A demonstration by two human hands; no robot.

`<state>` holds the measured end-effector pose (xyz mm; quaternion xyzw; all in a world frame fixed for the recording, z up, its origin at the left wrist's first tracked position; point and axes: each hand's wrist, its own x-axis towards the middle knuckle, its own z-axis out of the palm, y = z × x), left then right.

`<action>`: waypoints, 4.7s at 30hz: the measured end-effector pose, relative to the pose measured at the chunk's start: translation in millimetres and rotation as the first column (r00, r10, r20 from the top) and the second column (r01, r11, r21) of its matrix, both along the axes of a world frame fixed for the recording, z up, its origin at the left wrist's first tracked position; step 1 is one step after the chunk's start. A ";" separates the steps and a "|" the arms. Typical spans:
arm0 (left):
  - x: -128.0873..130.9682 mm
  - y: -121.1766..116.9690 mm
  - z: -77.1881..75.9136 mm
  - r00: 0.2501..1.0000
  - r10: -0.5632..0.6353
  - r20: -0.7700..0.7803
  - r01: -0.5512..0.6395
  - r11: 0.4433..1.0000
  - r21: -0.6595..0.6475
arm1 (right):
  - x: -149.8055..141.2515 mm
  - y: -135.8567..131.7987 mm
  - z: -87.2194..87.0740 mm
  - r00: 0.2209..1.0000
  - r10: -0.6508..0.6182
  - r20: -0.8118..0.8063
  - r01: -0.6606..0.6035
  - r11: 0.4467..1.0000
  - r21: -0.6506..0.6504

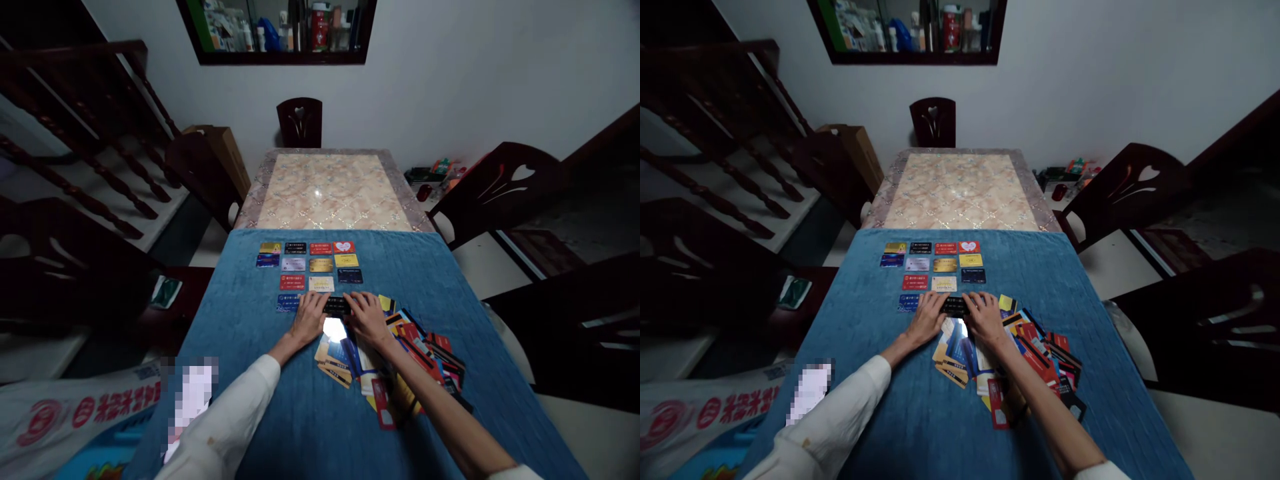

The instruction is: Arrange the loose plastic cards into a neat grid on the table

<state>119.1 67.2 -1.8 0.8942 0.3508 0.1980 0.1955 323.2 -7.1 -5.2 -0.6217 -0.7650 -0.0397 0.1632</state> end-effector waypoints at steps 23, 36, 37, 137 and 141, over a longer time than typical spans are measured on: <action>-42.3 73.9 15.3 0.987 0.040 -0.154 -0.018 0.990 0.137 | -30.7 91.9 22.9 0.993 0.105 0.050 -0.097 0.985 -0.140; -46.7 141.0 33.6 0.950 0.110 -0.291 -0.062 0.983 0.170 | -45.7 166.4 36.9 0.995 0.059 0.083 -0.037 0.970 -0.240; -46.6 146.6 33.3 0.947 0.114 -0.300 -0.064 0.983 0.171 | -47.0 172.2 37.5 0.995 0.049 0.088 -0.025 0.968 -0.250; 42.6 -16.1 10.2 0.819 -0.441 -0.367 0.484 0.875 0.030 | 43.2 -8.4 10.7 1.000 -0.021 0.016 0.026 0.919 -0.394; 40.8 -15.9 10.9 0.818 -0.430 -0.382 0.476 0.879 0.031 | 44.6 -9.2 9.6 0.999 -0.008 0.034 0.022 0.894 -0.448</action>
